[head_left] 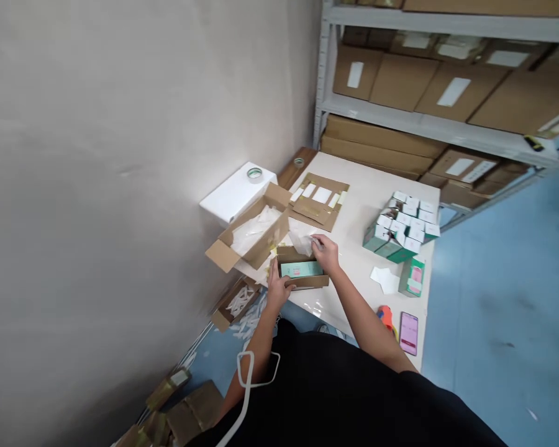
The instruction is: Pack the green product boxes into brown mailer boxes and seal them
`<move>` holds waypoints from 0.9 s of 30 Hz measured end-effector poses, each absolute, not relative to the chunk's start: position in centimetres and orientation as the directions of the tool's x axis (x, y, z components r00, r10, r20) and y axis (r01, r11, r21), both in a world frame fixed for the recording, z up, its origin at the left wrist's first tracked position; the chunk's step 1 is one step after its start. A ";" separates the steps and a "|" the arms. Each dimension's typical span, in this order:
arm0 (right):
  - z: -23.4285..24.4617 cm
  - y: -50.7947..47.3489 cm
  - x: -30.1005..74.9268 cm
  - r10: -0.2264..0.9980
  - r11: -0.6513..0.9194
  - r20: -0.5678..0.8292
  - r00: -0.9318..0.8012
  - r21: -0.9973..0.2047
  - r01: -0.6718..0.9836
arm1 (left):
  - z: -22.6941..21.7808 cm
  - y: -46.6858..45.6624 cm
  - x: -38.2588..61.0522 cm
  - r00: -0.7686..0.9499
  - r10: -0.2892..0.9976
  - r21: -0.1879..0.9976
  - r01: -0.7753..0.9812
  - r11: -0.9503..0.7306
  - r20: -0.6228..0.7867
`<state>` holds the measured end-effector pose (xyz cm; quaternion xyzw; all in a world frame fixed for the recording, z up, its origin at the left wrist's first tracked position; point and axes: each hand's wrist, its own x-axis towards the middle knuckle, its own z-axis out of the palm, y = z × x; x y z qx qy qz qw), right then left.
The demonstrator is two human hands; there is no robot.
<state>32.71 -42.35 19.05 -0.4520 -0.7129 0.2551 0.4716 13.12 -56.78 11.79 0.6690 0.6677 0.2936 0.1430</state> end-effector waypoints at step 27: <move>10.3 -50.8 45.6 0.921 -0.209 0.045 0.386 -0.780 0.590 | 4.7 -42.6 22.8 0.544 0.826 0.658 0.677 -0.329 -0.147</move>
